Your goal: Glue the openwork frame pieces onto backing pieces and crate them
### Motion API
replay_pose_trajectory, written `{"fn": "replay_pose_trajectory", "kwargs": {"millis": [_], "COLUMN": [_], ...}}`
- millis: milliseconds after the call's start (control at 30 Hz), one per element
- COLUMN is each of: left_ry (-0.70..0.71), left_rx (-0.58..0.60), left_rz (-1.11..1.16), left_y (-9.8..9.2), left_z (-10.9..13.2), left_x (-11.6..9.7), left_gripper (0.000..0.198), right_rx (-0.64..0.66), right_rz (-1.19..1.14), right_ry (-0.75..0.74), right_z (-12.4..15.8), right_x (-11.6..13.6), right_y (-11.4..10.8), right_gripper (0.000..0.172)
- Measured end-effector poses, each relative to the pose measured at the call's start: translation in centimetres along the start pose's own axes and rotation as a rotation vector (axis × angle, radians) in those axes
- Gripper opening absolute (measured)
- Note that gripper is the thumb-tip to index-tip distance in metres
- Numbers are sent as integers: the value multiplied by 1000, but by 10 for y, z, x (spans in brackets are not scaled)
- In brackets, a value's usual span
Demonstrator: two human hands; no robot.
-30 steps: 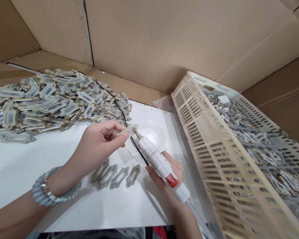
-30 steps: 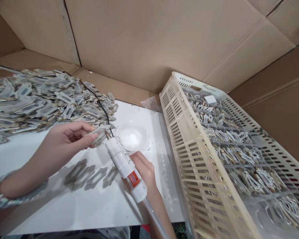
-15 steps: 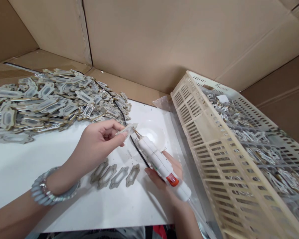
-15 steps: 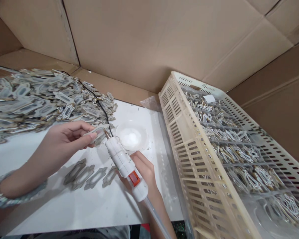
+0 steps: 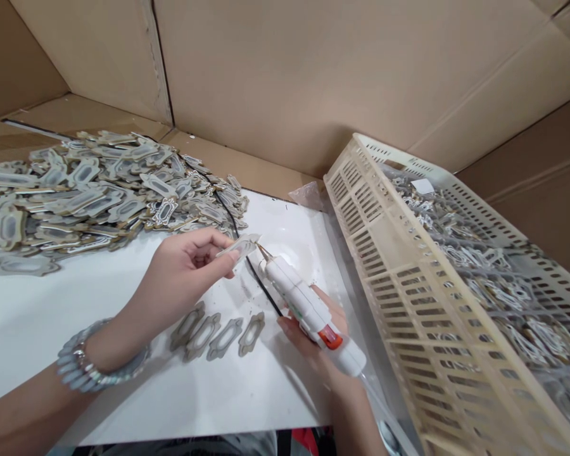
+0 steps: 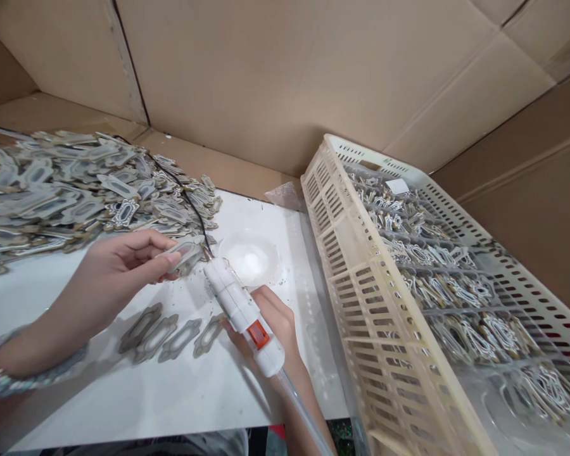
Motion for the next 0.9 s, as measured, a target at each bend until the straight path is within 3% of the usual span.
{"fn": "replay_pose_trajectory", "kwargs": {"millis": [133,300,433,533,667,800,900], "left_ry": [-58,-252,-419,-462,-437,-325,-287], "left_rx": [52,225,227,190,82,-54,-133], "left_rz": [108,246,412,530,475,418,422], "left_y": [6,29,42,44,30,8,-5], "left_z": [0,8,16,15,7,-2,-5], "left_x": [2,21,37,39,42,38,35], "left_gripper": [22,25,25,24,28,26,36], "right_rx": [-4,-132,-201,-234,-159,-115,-29], "right_rz": [25,21,-55,-90,-96,-61,-72], "right_ry": [13,202,424,480,428,243,117], "right_z": [2,7,17,22,16,5,2], "right_x": [-4,-17,-37,-45,-39,-19,-8], "right_y": [-1,-10,-14,-16,-14,-13,-5], "right_gripper": [13,16,20,21,21,19,17]}}
Point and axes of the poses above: each hand's wrist, its own z-axis away from the middle knuckle, its own y-axis out of the palm, x = y × z, the point moved 8 cm from there along -z, towards the middle knuckle, and after that the axes turned 7 degrees about z, right-handed, at the moved point
